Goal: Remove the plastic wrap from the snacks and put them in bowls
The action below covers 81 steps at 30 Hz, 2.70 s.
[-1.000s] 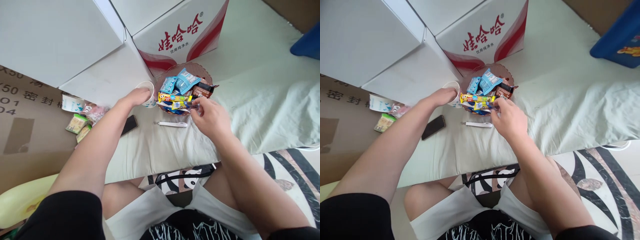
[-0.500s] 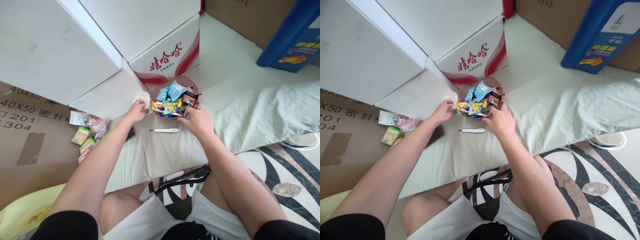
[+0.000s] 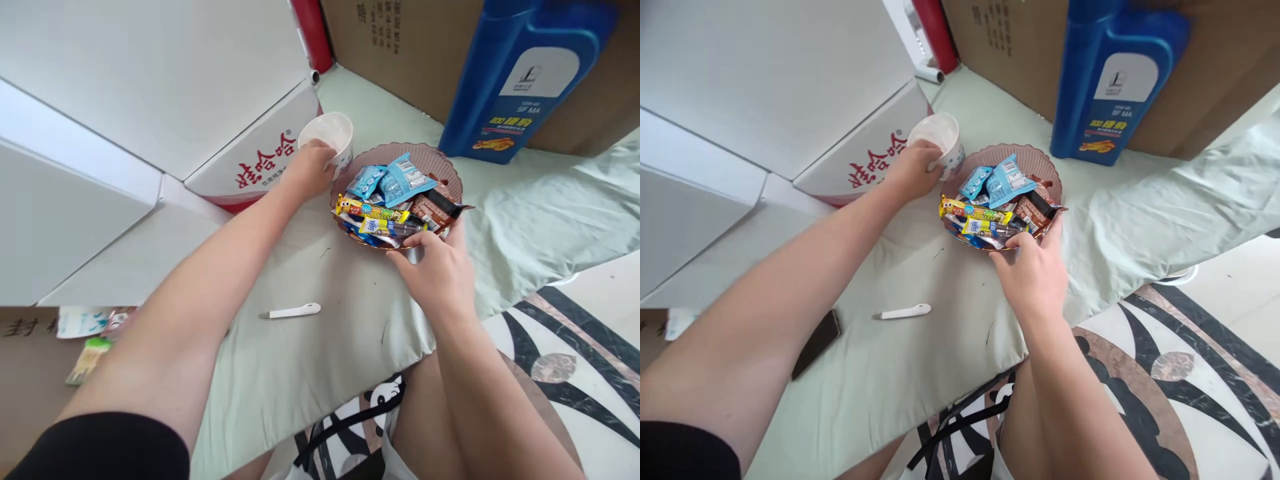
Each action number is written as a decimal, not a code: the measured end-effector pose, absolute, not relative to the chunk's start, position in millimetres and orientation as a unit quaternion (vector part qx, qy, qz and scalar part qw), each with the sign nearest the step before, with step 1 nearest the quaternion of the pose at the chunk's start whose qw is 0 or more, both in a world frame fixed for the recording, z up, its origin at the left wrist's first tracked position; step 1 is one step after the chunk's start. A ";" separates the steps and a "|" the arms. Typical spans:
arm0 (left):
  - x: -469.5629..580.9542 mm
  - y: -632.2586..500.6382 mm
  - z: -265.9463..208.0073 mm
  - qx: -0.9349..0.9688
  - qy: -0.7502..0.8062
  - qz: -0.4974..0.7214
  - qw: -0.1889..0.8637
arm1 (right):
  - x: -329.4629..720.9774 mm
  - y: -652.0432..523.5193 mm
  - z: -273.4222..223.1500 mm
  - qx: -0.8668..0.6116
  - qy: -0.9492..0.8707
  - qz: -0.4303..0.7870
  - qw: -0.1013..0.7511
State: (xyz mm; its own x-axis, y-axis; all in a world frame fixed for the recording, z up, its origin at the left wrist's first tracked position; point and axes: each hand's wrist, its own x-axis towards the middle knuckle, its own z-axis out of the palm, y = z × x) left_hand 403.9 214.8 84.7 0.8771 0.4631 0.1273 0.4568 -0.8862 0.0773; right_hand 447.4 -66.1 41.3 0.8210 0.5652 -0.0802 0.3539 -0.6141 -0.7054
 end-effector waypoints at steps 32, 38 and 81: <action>289.6 154.8 -2.0 0.927 0.370 0.041 0.045 | 538.2 72.7 39.2 -0.904 -0.342 0.071 0.247; 288.1 155.8 -4.4 0.924 0.378 0.041 0.043 | 575.0 147.4 38.1 -0.881 -0.443 0.031 0.164; -96.8 -4.5 31.8 0.519 0.486 0.458 0.533 | -146.2 265.9 106.0 -0.579 -0.762 0.187 0.222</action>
State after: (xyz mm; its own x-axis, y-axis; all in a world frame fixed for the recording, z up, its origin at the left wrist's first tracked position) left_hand -96.8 -4.5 31.8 0.1076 0.9933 -0.0431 0.0160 0.0416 0.9990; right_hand -146.2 265.9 106.0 -0.2305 0.9655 0.1210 0.7997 0.2588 -0.5418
